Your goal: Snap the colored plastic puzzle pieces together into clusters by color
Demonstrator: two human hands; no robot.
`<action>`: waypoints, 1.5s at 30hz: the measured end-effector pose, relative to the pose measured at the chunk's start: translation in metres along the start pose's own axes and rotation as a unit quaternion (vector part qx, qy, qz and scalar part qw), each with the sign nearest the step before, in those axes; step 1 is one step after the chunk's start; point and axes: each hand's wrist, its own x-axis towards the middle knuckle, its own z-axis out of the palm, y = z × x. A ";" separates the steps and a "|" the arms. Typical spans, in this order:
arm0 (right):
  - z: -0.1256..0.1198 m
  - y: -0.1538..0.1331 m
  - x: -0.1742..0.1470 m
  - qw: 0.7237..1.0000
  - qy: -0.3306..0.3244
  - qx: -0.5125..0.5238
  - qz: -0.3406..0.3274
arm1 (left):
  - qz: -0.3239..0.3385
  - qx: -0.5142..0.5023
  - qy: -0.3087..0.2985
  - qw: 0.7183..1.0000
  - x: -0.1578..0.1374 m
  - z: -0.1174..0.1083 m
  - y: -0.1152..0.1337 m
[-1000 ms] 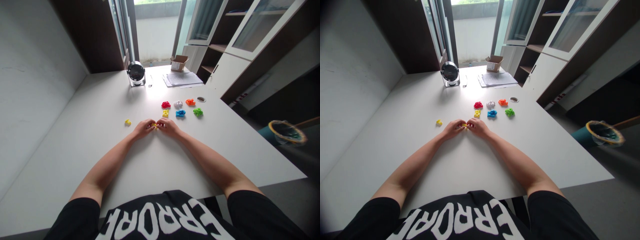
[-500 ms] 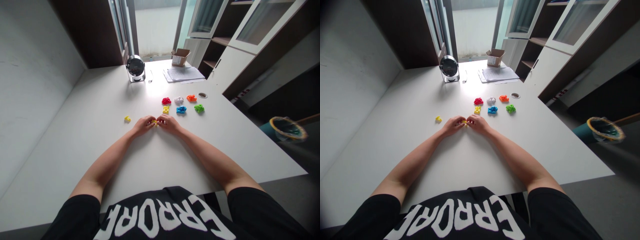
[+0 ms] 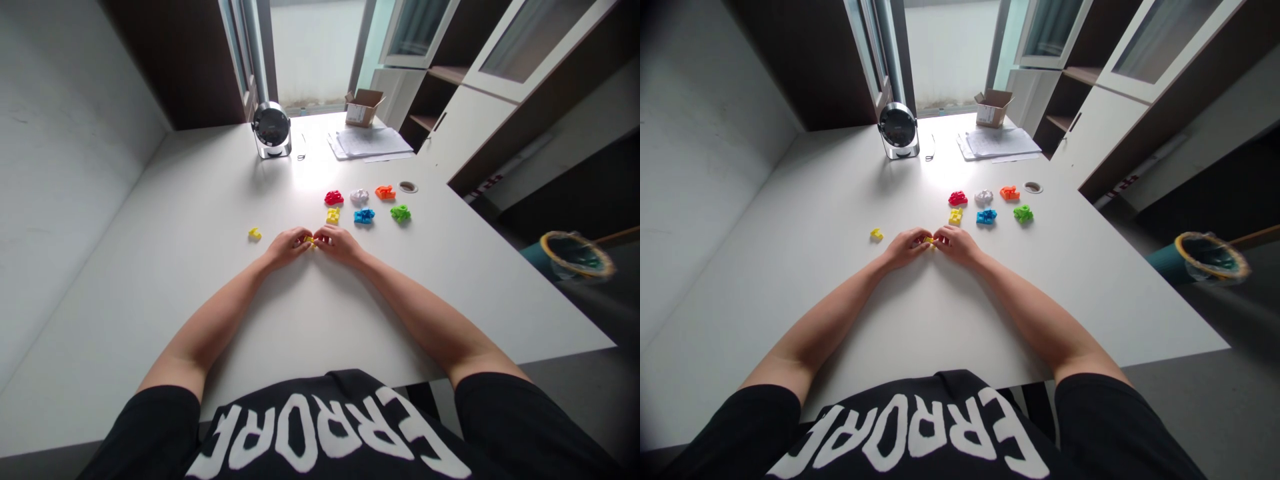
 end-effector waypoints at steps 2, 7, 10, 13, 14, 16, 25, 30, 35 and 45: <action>0.000 0.000 0.000 1.000 0.001 0.003 0.002 | -0.003 0.002 -0.001 1.000 0.000 0.000 0.000; 0.000 -0.001 0.000 1.000 0.008 0.003 0.000 | 0.000 0.003 0.003 1.000 -0.001 0.000 0.001; 0.000 -0.001 0.000 1.000 0.006 0.008 -0.003 | 0.007 0.002 0.010 1.000 -0.001 0.000 0.001; -0.001 -0.002 0.000 1.000 0.006 0.008 -0.002 | 0.005 0.003 0.010 1.000 -0.001 0.001 0.000; -0.001 -0.002 0.000 1.000 0.005 0.006 -0.001 | 0.004 0.003 0.009 1.000 -0.001 0.001 0.000; -0.001 -0.001 0.000 1.000 0.006 0.002 -0.001 | 0.001 0.004 0.006 1.000 -0.001 0.001 0.001; 0.000 0.003 0.000 1.000 -0.001 -0.004 -0.006 | 0.008 -0.002 0.010 1.000 -0.002 0.000 0.002; 0.001 0.004 0.000 1.000 0.003 -0.001 -0.006 | 0.005 0.000 0.007 1.000 -0.001 0.000 0.002; 0.002 0.005 0.000 1.000 0.005 0.003 -0.012 | -0.002 0.000 0.005 1.000 -0.001 -0.001 0.003; 0.001 0.004 0.000 1.000 0.003 0.002 -0.008 | 0.000 -0.001 0.002 1.000 -0.001 -0.001 0.003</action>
